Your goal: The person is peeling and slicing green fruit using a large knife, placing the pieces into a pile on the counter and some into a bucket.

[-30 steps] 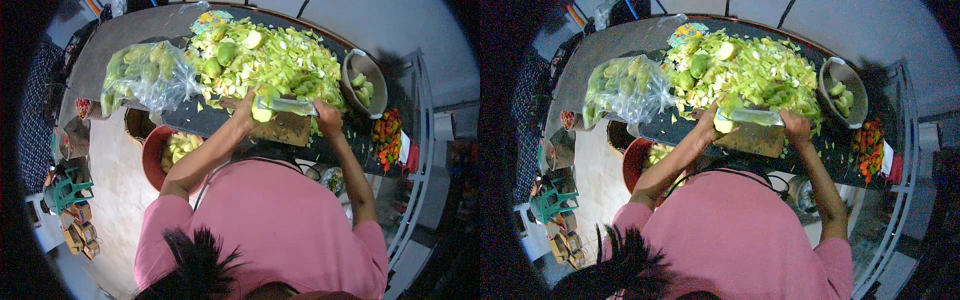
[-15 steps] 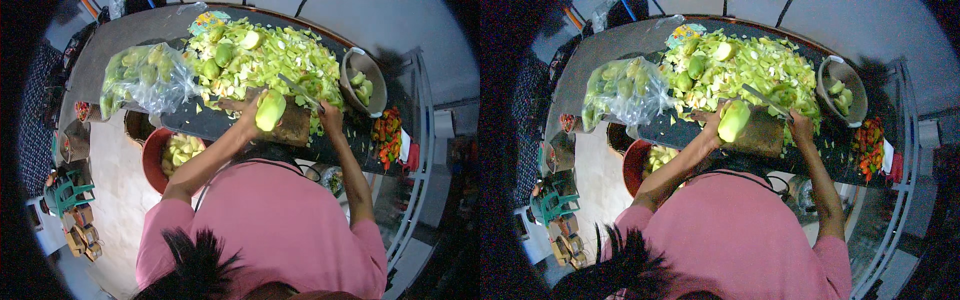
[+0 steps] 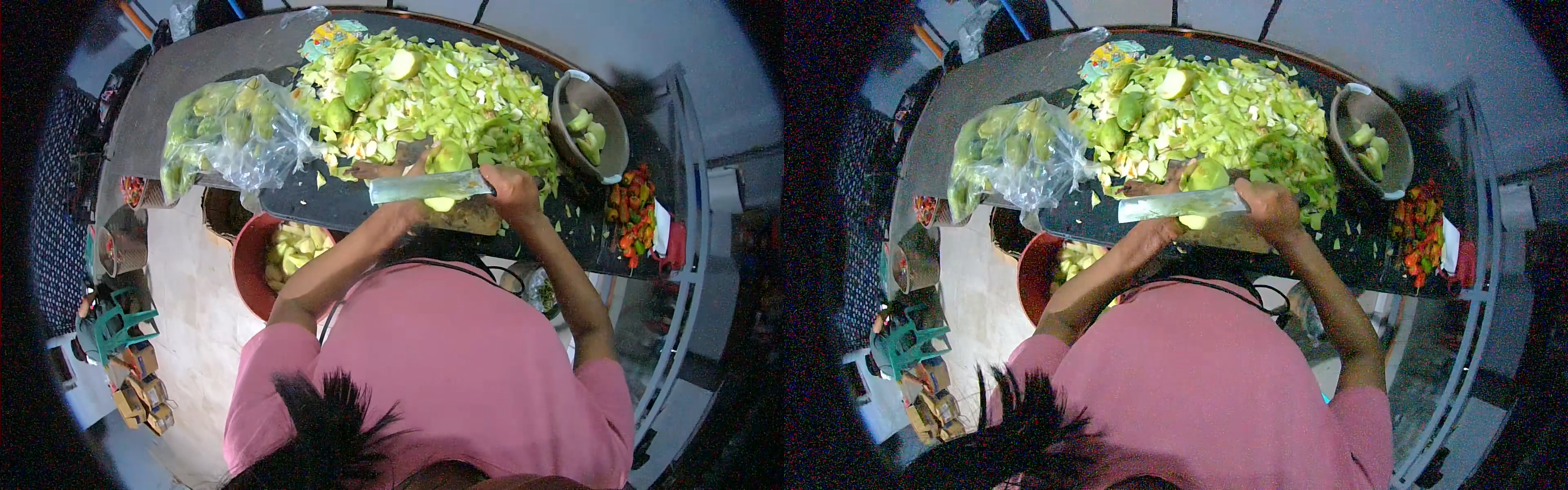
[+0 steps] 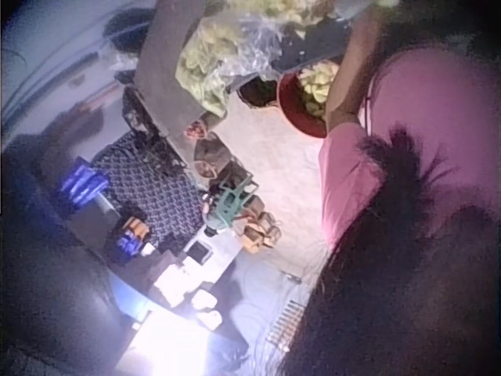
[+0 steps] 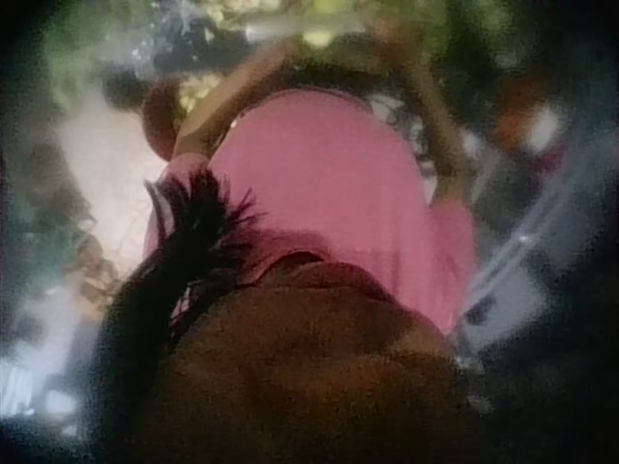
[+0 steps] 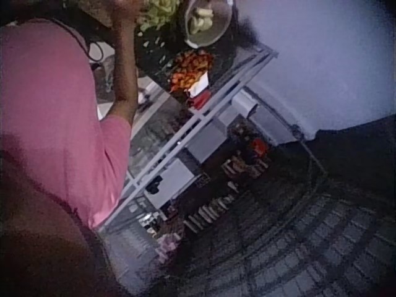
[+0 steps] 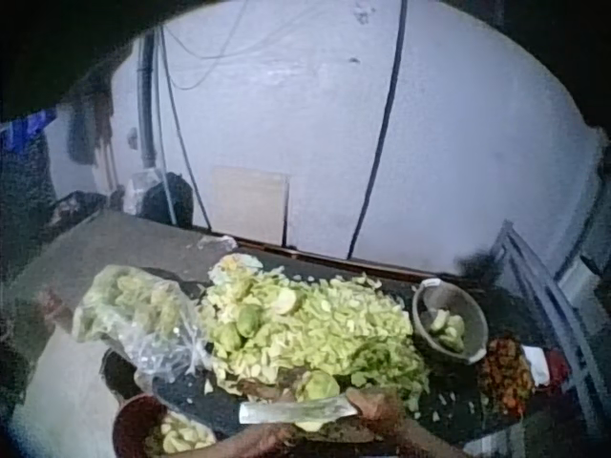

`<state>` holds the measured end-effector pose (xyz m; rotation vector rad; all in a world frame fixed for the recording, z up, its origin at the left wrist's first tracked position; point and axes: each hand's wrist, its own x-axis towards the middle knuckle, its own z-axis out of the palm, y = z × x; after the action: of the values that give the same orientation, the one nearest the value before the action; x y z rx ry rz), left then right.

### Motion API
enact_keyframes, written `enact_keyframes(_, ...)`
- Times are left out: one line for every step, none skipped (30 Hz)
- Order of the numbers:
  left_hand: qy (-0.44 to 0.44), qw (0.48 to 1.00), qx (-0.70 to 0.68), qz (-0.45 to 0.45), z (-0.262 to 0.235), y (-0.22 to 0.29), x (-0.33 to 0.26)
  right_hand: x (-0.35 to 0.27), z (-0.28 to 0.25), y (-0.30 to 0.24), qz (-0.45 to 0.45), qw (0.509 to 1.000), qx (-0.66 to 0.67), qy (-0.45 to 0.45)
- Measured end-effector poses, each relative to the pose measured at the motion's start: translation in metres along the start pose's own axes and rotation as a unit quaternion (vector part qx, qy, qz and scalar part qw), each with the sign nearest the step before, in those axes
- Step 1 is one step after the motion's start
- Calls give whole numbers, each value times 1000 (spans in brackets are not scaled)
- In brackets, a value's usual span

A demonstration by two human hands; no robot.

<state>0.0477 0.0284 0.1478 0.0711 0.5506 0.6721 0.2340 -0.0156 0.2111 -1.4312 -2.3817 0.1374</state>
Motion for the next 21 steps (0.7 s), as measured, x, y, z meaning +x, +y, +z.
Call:
enact_keyframes(1,1000,-1,1,-3,0,-1,0,-1,0,15,1000,-6,0)
enact_keyframes(-19,1000,7,5,-7,0,-2,0,-2,0,30,999,-13,1)
enact_keyframes(-38,999,15,10,-11,0,-2,-1,-1,4,29,1000,-12,0)
enact_keyframes(-36,999,14,11,-10,3,-5,-2,3,12,57,998,-16,-2)
enact_keyframes(-4,1000,23,19,-5,8,-7,-4,6,21,87,996,-21,-2)
enact_keyframes(29,999,32,26,-2,11,-9,-7,12,31,88,996,-22,-2)
enact_keyframes(28,999,33,27,-3,11,-9,-12,20,44,130,991,-19,10)
enact_keyframes(14,998,56,29,-6,9,-9,-17,27,57,169,985,-17,22)
enact_keyframes(1,996,79,31,-8,7,-11,-28,33,71,167,985,-17,23)
enact_keyframes(33,995,91,22,7,5,-21,-41,41,86,193,981,-30,11)
enact_keyframes(33,995,91,24,5,5,-19,-47,43,90,216,975,-43,-2)
enact_keyframes(19,996,84,27,0,5,-15,-55,47,92,212,977,-16,32)
enact_keyframes(4,997,77,26,-1,3,-13,-54,44,89,214,976,-17,32)
enact_keyframes(14,999,50,1,-4,4,-12,-54,42,85,222,974,13,39)
enact_keyframes(13,999,51,-2,-7,6,-11,-54,38,82,230,971,43,46)
enact_keyframes(-9,999,50,-14,-9,8,-13,-52,33,78,233,970,44,48)
enact_keyframes(-31,998,51,-27,-9,11,-13,-46,27,72,181,982,41,35)
enact_keyframes(-31,998,55,-29,-7,13,-13,-40,21,66,128,991,39,23)
enact_keyframes(-9,996,84,-22,-4,14,-15,-34,15,55,132,990,40,25)
enact_keyframes(12,993,113,-18,0,14,-15,-28,10,43,105,992,61,32)
enact_keyframes(32,989,142,-12,2,14,-15,-25,8,35,77,993,81,39)
